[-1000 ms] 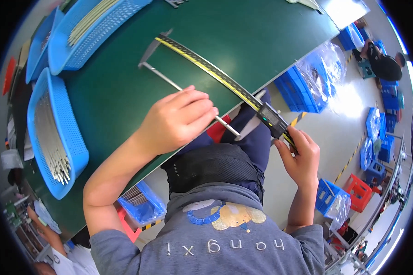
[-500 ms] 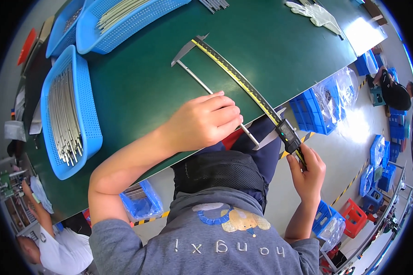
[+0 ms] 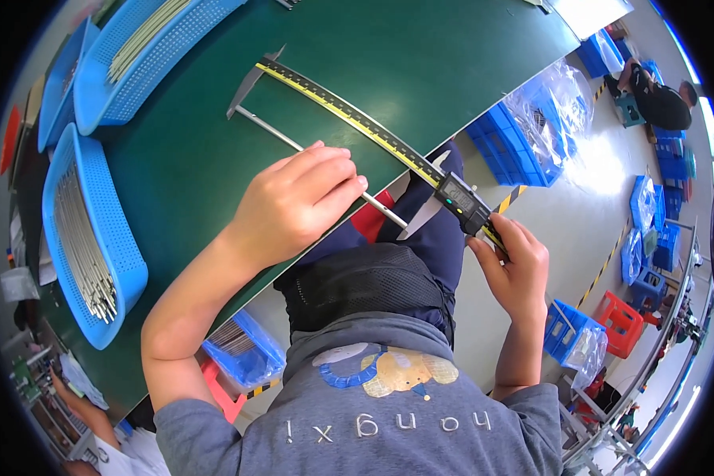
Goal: Measuring the length of thin metal rods using a digital vernier caliper.
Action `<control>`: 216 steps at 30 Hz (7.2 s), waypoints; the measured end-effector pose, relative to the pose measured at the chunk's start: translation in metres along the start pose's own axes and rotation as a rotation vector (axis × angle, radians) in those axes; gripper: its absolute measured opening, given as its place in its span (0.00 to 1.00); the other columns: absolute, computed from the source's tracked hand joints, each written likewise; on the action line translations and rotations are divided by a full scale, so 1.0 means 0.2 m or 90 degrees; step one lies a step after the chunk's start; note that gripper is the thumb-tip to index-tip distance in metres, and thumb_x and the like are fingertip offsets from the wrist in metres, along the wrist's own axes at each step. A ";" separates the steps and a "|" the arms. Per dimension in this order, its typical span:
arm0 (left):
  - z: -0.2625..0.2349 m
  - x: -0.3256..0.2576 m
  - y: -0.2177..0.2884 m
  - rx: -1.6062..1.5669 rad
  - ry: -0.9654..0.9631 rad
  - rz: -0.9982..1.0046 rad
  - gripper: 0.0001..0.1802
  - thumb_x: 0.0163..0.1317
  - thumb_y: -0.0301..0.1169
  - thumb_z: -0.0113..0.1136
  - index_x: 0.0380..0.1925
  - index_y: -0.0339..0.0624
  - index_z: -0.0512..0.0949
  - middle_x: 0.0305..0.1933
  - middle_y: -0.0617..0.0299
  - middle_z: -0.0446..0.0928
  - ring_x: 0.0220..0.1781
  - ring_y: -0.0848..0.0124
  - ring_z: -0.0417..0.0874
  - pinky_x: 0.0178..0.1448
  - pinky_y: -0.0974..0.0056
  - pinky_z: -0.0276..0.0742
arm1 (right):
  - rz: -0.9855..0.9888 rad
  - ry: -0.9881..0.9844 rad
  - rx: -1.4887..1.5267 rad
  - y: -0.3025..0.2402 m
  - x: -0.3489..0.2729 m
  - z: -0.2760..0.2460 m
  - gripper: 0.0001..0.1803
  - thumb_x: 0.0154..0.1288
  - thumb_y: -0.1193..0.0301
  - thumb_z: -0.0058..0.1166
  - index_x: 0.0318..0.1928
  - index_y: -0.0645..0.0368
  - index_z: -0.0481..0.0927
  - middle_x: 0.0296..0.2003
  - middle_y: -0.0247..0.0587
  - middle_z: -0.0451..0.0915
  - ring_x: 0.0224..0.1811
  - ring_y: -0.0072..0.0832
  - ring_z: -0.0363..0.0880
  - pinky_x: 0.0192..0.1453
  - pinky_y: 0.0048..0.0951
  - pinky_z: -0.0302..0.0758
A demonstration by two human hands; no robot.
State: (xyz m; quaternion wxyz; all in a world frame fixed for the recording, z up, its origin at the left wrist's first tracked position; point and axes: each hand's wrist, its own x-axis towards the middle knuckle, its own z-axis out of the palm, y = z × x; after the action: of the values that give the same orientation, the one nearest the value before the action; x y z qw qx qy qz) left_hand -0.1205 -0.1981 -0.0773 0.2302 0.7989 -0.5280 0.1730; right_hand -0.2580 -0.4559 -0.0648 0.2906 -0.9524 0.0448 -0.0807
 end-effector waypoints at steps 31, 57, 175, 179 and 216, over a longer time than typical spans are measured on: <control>-0.02 0.02 -0.01 -0.035 -0.012 -0.027 0.16 0.44 0.20 0.62 0.38 0.40 0.81 0.40 0.58 0.78 0.46 0.59 0.81 0.53 0.55 0.78 | 0.006 0.009 -0.059 -0.03 0.01 0.02 0.23 0.45 0.53 0.69 0.36 0.55 0.79 0.24 0.35 0.78 0.24 0.31 0.80 0.26 0.29 0.75; 0.05 0.00 0.00 -0.075 0.047 -0.044 0.06 0.48 0.27 0.59 0.29 0.42 0.79 0.37 0.62 0.76 0.43 0.65 0.79 0.43 0.63 0.78 | 0.014 0.012 -0.018 0.01 -0.04 -0.02 0.15 0.48 0.72 0.65 0.38 0.63 0.78 0.22 0.39 0.75 0.17 0.25 0.71 0.22 0.24 0.68; -0.79 -0.12 -0.21 0.218 0.228 -0.392 0.09 0.53 0.18 0.57 0.34 0.40 0.77 0.32 0.59 0.77 0.32 0.67 0.79 0.35 0.63 0.75 | 0.028 -0.029 -0.038 0.08 -0.02 -0.04 0.17 0.50 0.69 0.66 0.40 0.65 0.77 0.21 0.41 0.74 0.18 0.29 0.71 0.23 0.27 0.67; -0.34 0.03 0.03 0.204 0.117 0.058 0.08 0.46 0.29 0.60 0.30 0.45 0.76 0.33 0.64 0.76 0.37 0.68 0.80 0.43 0.63 0.81 | 0.024 -0.029 -0.037 0.04 0.00 -0.05 0.17 0.50 0.69 0.66 0.39 0.64 0.78 0.22 0.41 0.75 0.19 0.27 0.72 0.24 0.26 0.68; -0.05 0.01 0.00 -0.035 -0.020 -0.027 0.11 0.45 0.21 0.60 0.32 0.38 0.82 0.35 0.58 0.78 0.43 0.60 0.82 0.49 0.56 0.82 | 0.005 -0.034 0.000 0.00 0.00 -0.05 0.16 0.51 0.71 0.65 0.40 0.59 0.78 0.23 0.39 0.77 0.19 0.27 0.75 0.24 0.25 0.71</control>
State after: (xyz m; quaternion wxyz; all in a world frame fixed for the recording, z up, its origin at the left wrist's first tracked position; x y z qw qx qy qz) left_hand -0.1199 -0.1939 -0.0685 0.2473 0.8059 -0.5191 0.1411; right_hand -0.2594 -0.4618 -0.0564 0.2919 -0.9541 0.0409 -0.0540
